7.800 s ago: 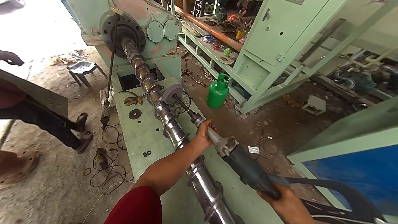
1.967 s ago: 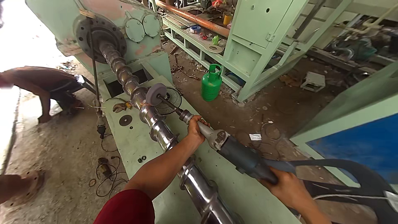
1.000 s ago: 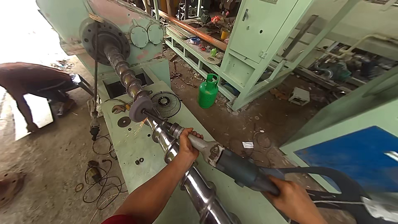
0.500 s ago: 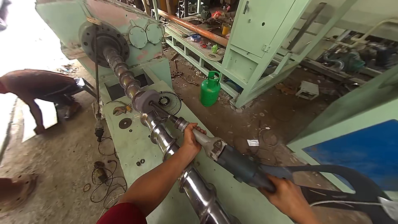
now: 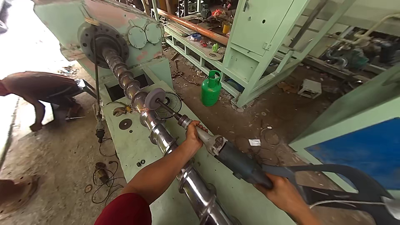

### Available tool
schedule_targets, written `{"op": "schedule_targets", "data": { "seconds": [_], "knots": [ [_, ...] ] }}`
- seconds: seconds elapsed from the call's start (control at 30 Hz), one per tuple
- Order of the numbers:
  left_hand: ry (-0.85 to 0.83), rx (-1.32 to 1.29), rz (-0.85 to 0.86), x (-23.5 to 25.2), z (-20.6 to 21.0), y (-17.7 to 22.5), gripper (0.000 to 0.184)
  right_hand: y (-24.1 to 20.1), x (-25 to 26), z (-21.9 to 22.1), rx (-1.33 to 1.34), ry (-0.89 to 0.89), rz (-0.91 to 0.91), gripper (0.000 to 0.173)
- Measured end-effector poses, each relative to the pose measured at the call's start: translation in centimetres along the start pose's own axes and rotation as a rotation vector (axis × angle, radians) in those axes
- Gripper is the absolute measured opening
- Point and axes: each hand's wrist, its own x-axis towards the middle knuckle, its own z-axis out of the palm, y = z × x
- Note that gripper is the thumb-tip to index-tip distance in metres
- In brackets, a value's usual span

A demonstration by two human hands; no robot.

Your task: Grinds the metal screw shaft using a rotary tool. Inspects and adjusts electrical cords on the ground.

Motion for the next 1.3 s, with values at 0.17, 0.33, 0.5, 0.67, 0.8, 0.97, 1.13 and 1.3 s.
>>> {"op": "schedule_targets", "data": {
  "seconds": [0.17, 0.33, 0.5, 0.67, 0.8, 0.97, 1.13, 1.3],
  "knots": [
    [0.019, 0.002, -0.021, 0.5, 0.2, -0.1, 0.015, 0.1, 0.2, -0.2, 0.017, -0.035, 0.009, 0.047],
    [0.003, -0.018, -0.032, 0.1, 0.4, 0.0, 0.014, -0.2, -0.4, -0.8, 0.000, -0.013, 0.008, 0.046],
    [-0.032, -0.047, -0.026, -1.3, 0.3, 0.8, 0.015, -1.1, -1.4, -1.9, -0.048, 0.009, 0.009, 0.048],
    [-0.062, -0.090, -0.020, -3.1, 0.0, 1.5, 0.016, -2.4, -2.9, -3.3, -0.126, 0.055, -0.022, 0.047],
    [-0.096, -0.139, -0.017, -4.4, -0.5, 2.0, 0.018, -3.6, -4.4, -4.4, -0.181, 0.078, -0.050, 0.048],
    [-0.125, -0.191, -0.023, -6.1, -1.3, 2.7, 0.019, -5.6, -6.0, -5.9, -0.236, 0.056, -0.033, 0.042],
    [-0.132, -0.255, -0.012, -7.6, -2.2, 3.1, 0.019, -7.1, -7.2, -7.0, -0.277, 0.066, -0.058, 0.042],
    [-0.162, -0.298, -0.011, -8.7, -3.3, 3.3, 0.019, -8.0, -8.2, -7.6, -0.306, 0.058, -0.059, 0.040]
  ]
}}
